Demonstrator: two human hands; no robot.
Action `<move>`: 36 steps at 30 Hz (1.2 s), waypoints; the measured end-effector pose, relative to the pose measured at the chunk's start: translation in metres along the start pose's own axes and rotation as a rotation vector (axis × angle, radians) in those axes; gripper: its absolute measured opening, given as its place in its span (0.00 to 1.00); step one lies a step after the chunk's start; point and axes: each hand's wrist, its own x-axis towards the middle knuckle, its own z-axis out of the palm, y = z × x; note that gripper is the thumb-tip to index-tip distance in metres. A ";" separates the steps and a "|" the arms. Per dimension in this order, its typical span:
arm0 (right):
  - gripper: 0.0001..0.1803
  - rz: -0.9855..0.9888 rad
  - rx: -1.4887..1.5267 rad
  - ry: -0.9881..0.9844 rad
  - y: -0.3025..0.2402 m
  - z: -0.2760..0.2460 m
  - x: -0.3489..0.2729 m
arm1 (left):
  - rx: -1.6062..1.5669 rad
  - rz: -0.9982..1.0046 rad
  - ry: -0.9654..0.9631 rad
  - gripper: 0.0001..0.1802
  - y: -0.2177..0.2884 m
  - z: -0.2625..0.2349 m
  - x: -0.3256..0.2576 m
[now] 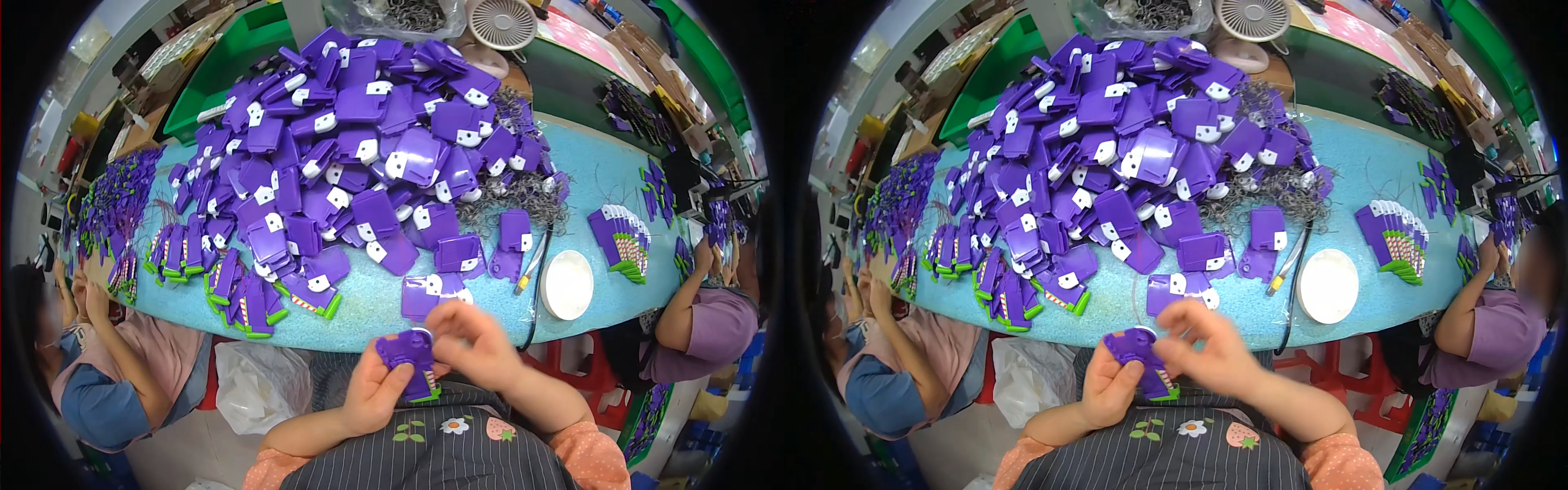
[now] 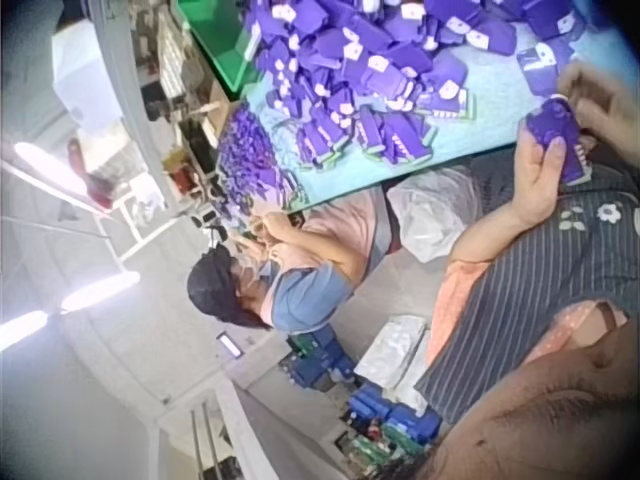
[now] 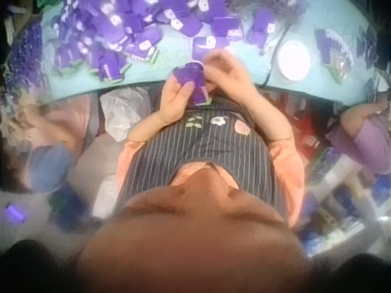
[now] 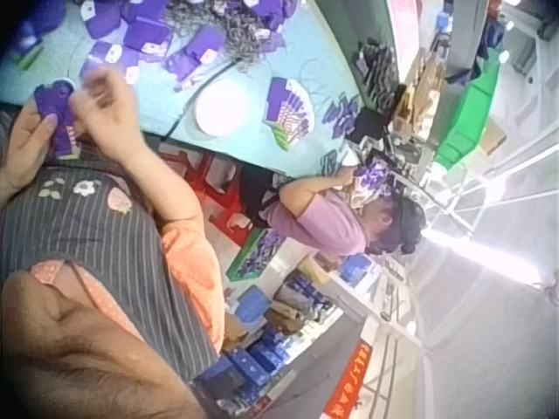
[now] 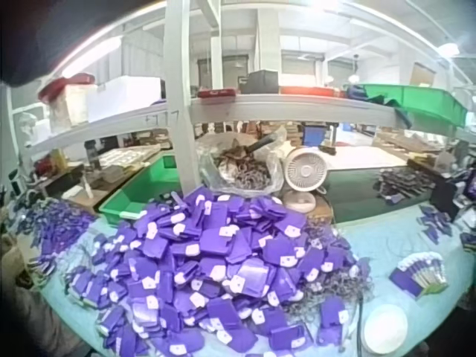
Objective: The person assembles purple plastic components by hand at a factory workstation. They pick up a purple housing, insert a white internal piece, and attach a green base, then place the finished unit on the table. The process is repeated continuously with a large pile of parts available.
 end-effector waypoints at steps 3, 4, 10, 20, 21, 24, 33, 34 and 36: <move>0.09 -0.459 -0.711 0.505 -0.020 -0.045 0.039 | -0.012 -0.144 0.029 0.18 0.008 -0.004 0.006; 0.08 -0.458 -0.895 0.639 -0.026 -0.056 0.054 | 0.031 -0.141 0.027 0.19 0.006 -0.004 0.005; 0.04 -0.471 -1.270 0.728 -0.022 -0.074 0.109 | 0.020 -0.207 0.011 0.17 0.005 0.009 -0.002; 0.11 -0.391 -1.150 0.687 -0.028 -0.070 0.078 | -0.017 -0.260 0.060 0.17 -0.009 0.001 0.002; 0.11 -0.368 -1.164 0.679 -0.021 -0.074 0.087 | -0.008 -0.261 0.050 0.17 -0.010 0.003 0.002; 0.09 -0.377 -1.116 0.614 -0.023 -0.079 0.099 | 0.002 -0.249 0.035 0.16 -0.010 0.004 0.004; 0.04 -0.474 -1.260 0.519 0.014 -0.050 -0.002 | 0.046 -0.207 0.125 0.17 -0.010 -0.012 0.002; 0.05 -0.461 -1.280 0.519 0.024 -0.047 -0.008 | 0.058 -0.211 0.137 0.17 -0.012 -0.010 0.004; 0.06 -0.486 -1.274 0.529 0.031 -0.048 -0.013 | 0.068 -0.218 0.124 0.17 -0.011 -0.007 0.007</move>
